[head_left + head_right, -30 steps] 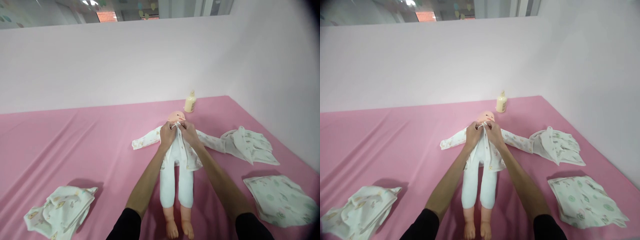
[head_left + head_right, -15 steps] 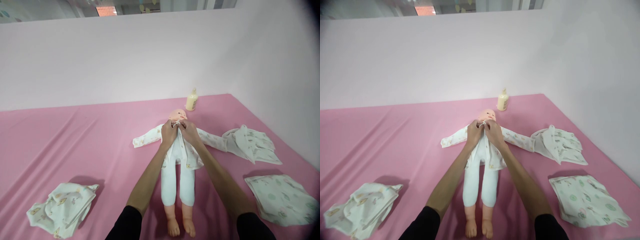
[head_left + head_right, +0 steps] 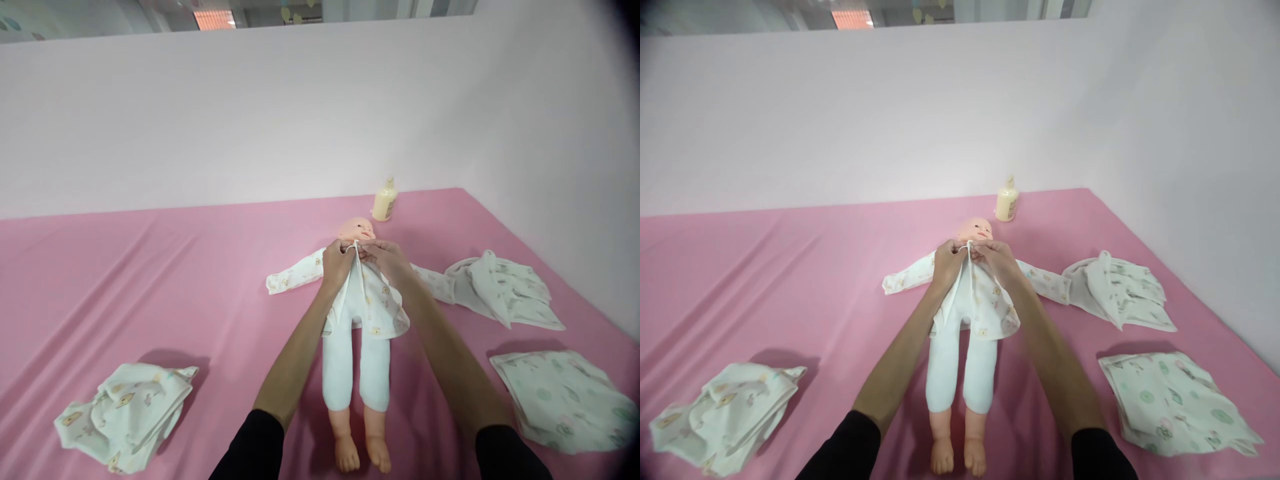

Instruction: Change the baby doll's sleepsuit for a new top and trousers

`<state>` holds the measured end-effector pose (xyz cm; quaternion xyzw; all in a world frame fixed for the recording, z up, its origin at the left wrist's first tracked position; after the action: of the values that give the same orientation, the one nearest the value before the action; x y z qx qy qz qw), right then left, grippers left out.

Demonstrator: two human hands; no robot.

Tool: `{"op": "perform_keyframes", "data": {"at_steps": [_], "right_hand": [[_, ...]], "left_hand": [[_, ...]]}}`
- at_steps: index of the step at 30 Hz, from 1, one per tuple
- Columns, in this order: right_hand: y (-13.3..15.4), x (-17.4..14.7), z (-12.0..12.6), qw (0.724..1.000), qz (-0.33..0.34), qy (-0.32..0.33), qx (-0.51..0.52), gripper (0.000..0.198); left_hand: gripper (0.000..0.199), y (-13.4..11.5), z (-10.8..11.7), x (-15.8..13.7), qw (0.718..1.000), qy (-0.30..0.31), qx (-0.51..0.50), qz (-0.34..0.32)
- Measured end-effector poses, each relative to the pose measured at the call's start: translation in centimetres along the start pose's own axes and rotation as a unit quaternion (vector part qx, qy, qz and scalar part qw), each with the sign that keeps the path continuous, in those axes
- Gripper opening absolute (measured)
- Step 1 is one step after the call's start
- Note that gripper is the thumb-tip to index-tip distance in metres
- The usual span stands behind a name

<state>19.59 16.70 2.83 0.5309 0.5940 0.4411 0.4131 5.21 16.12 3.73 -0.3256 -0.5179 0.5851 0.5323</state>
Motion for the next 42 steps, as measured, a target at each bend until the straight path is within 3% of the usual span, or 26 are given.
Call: {"op": "perform_keyframes", "data": {"at_steps": [5, 19, 27, 33, 37, 42], "right_hand": [[-0.8, 0.2, 0.1, 0.998, -0.027, -0.036, 0.051, 0.025], [-1.7, 0.5, 0.2, 0.996, -0.017, -0.087, 0.016, 0.026], [-1.4, 0.5, -0.1, 0.998, -0.002, -0.065, -0.010, 0.027], [-0.9, 0.0, -0.5, 0.998, 0.015, -0.049, -0.041, 0.021], [-0.6, -0.2, -0.7, 0.997, 0.033, -0.036, -0.054, 0.020], [-0.6, -0.1, -0.8, 0.997, 0.036, -0.021, -0.061, 0.027]], "left_hand": [[0.012, 0.0, -0.2, 0.0, 1.000, 0.005, 0.030, -0.007], [0.012, -0.5, -0.4, -0.1, 0.996, 0.014, 0.082, -0.038], [0.010, 1.1, -1.1, 0.0, 0.997, 0.046, -0.059, 0.032], [0.012, 1.3, -1.6, -0.4, 0.963, 0.113, -0.202, 0.138], [0.018, 0.7, -1.4, -0.6, 0.952, 0.133, -0.228, 0.152], [0.023, 0.7, -1.2, -0.4, 0.957, 0.114, -0.229, 0.133]]}}
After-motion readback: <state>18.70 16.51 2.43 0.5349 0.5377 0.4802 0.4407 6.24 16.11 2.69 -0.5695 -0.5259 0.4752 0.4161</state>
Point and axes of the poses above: each hand's wrist, its own x-axis towards the middle knuckle, its own z-axis out of the back of the hand, y = z × x, the point moved 7 cm from there along x, towards the middle knuckle, and after that the axes turned 4 degrees about -y, right-handed, at the moved point
